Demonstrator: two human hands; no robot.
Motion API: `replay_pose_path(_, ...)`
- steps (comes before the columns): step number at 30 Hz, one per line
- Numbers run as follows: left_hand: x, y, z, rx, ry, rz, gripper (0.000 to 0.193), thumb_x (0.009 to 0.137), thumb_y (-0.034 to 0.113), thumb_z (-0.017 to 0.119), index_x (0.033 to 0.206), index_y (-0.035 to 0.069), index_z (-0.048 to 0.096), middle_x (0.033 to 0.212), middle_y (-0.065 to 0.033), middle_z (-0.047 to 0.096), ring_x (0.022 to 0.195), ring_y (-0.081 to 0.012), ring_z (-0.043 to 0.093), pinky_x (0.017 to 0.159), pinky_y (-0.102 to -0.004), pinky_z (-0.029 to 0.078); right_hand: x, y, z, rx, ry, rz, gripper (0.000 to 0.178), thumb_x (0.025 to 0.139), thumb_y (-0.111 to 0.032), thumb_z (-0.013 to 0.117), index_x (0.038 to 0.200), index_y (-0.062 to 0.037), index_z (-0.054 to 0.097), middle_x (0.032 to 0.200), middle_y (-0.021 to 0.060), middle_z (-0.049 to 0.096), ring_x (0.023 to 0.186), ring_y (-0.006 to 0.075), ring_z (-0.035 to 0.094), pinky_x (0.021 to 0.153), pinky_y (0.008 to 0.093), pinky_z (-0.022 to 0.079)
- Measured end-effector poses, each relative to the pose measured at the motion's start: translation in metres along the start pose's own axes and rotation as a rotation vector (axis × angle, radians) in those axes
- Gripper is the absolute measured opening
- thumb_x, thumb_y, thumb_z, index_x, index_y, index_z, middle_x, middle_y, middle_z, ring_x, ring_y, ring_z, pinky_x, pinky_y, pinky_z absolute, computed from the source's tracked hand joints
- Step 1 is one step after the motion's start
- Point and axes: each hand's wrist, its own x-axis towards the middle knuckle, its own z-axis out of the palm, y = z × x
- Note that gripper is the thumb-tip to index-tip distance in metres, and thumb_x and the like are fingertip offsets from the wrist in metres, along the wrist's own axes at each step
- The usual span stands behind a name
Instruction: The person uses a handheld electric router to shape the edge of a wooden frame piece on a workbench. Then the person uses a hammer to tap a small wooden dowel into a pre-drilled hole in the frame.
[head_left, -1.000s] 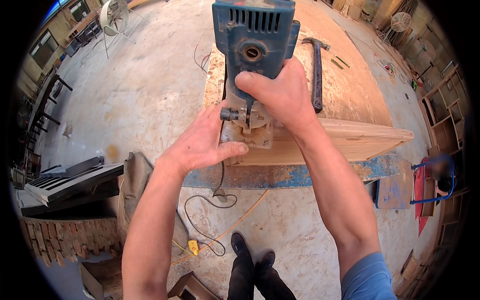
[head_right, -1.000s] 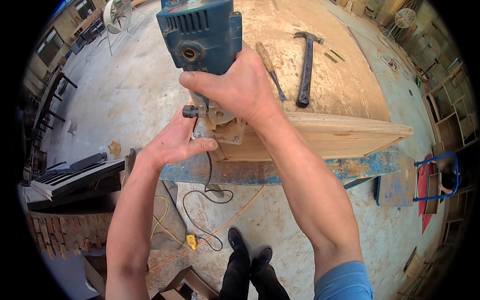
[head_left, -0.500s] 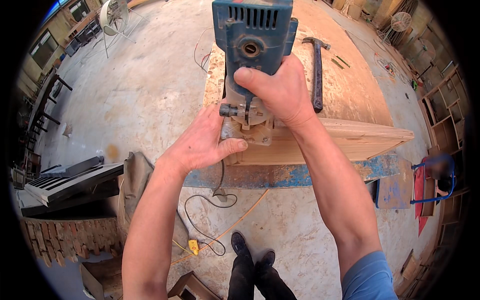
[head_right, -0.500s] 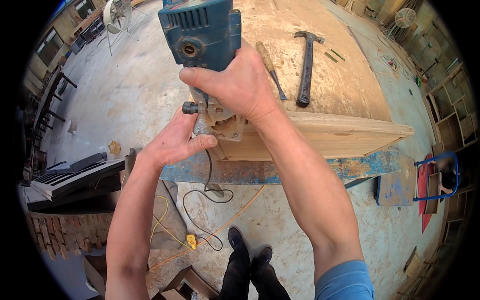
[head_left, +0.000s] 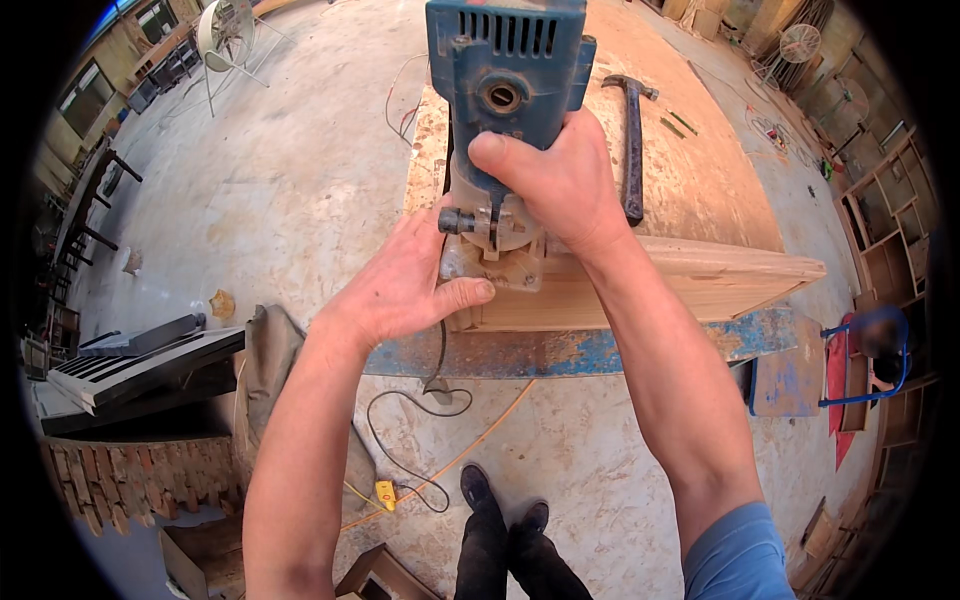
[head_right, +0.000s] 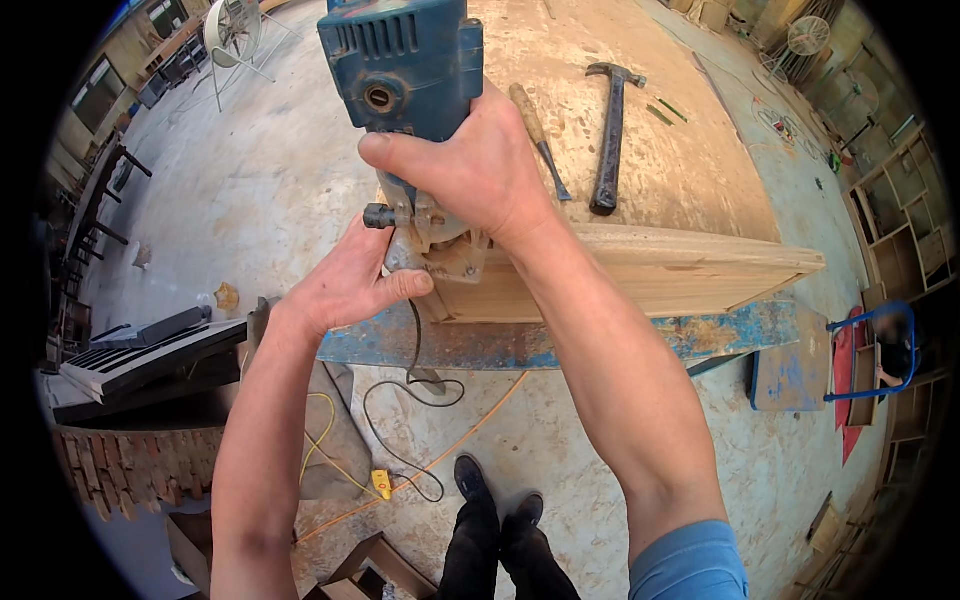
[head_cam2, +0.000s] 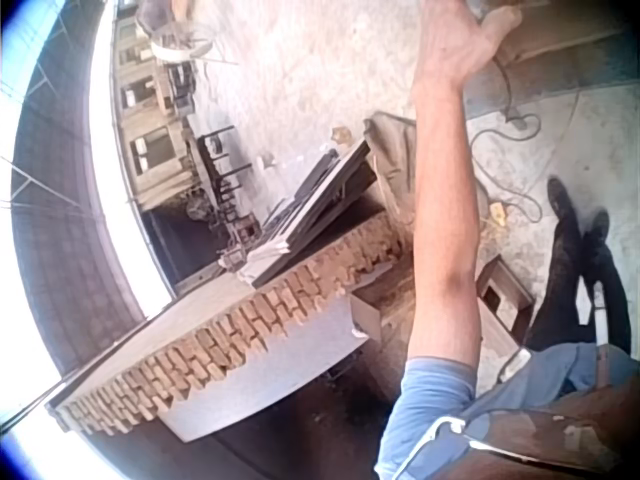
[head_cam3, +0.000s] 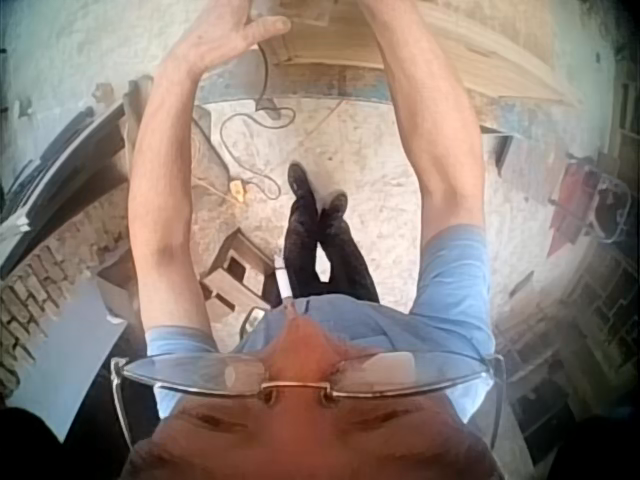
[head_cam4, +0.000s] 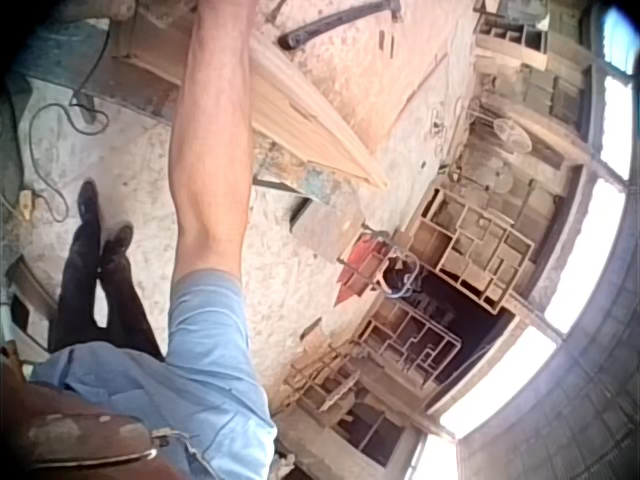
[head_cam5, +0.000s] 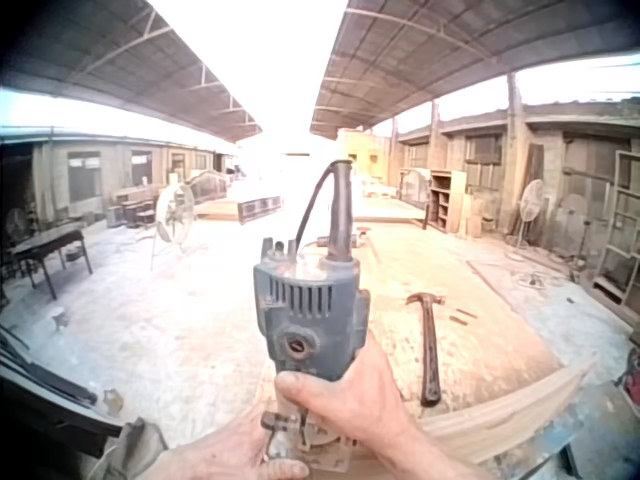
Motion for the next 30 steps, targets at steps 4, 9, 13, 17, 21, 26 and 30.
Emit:
replay_pose_path(4, 0.000, -0.006, 0.002, -0.025, -0.045, -0.084, 0.107, 0.073, 0.058, 0.080, 0.149, -0.004, 0.034, 0.140, -0.0288, 0.049, 0.136, -0.0418, 0.042, 0.115, -0.0472, 0.035, -0.005, -0.002, 0.000, -0.003, 0.002, -0.040, 0.038, 0.069, -0.026, 0.084, 0.096, -0.0028, 0.074, 0.088, 0.0064, 0.075, 0.079, 0.0139, 0.067, 0.076, 0.0319, 0.055)
replay_pose_path(9, 0.001, -0.003, 0.002, -0.045, -0.054, -0.102, 0.111, 0.070, 0.052, 0.084, 0.151, -0.004, 0.031, 0.143, -0.0294, 0.046, 0.138, -0.0416, 0.040, 0.116, -0.0469, 0.034, -0.007, -0.002, 0.000, 0.056, 0.007, -0.060, 0.038, 0.067, -0.025, 0.085, 0.096, -0.0023, 0.074, 0.087, 0.0059, 0.075, 0.078, 0.0129, 0.067, 0.075, 0.0310, 0.055)
replay_pose_path(13, 0.000, -0.001, 0.001, -0.074, -0.046, -0.093, 0.110, 0.070, 0.049, 0.085, 0.151, -0.003, 0.032, 0.144, -0.0291, 0.045, 0.138, -0.0421, 0.039, 0.116, -0.0468, 0.034, -0.009, -0.005, 0.000, 0.043, -0.003, -0.035, 0.039, 0.067, -0.024, 0.085, 0.097, -0.0020, 0.073, 0.088, 0.0056, 0.075, 0.079, 0.0127, 0.067, 0.075, 0.0309, 0.055)
replay_pose_path(17, 0.001, 0.007, -0.001, 0.003, -0.058, -0.097, 0.112, 0.069, 0.046, 0.085, 0.152, -0.005, 0.030, 0.145, -0.0300, 0.044, 0.139, -0.0428, 0.039, 0.117, -0.0466, 0.034, -0.012, -0.004, -0.005, 0.000, 0.022, 0.018, 0.038, 0.067, -0.023, 0.085, 0.097, -0.0019, 0.073, 0.089, 0.0058, 0.074, 0.080, 0.0127, 0.067, 0.076, 0.0309, 0.055)
replay_pose_path(21, -0.001, 0.004, -0.001, -0.005, -0.062, -0.153, 0.115, 0.069, 0.046, 0.085, 0.153, -0.008, 0.026, 0.146, -0.0319, 0.042, 0.140, -0.0431, 0.038, 0.117, -0.0465, 0.033, -0.011, -0.004, -0.013, 0.035, 0.002, 0.036, 0.040, 0.067, -0.023, 0.084, 0.099, -0.0018, 0.072, 0.089, 0.0064, 0.074, 0.081, 0.0130, 0.067, 0.077, 0.0308, 0.055)
replay_pose_path(26, 0.001, 0.002, -0.001, -0.001, -0.061, -0.128, 0.115, 0.070, 0.047, 0.083, 0.153, -0.008, 0.025, 0.148, -0.0327, 0.040, 0.141, -0.0431, 0.037, 0.118, -0.0465, 0.032, -0.010, -0.004, -0.016, 0.024, 0.006, 0.022, 0.043, 0.067, -0.024, 0.085, 0.100, -0.0013, 0.071, 0.090, 0.0068, 0.074, 0.082, 0.0138, 0.067, 0.077, 0.0312, 0.055)
replay_pose_path(30, 0.001, 0.003, -0.002, -0.074, -0.088, -0.162, 0.117, 0.070, 0.050, 0.083, 0.153, -0.009, 0.025, 0.148, -0.0330, 0.039, 0.141, -0.0427, 0.036, 0.118, -0.0464, 0.032, -0.008, 0.000, -0.013, 0.026, 0.030, 0.020, 0.046, 0.066, -0.026, 0.086, 0.101, -0.0010, 0.070, 0.093, 0.0067, 0.075, 0.084, 0.0143, 0.068, 0.079, 0.0321, 0.055)
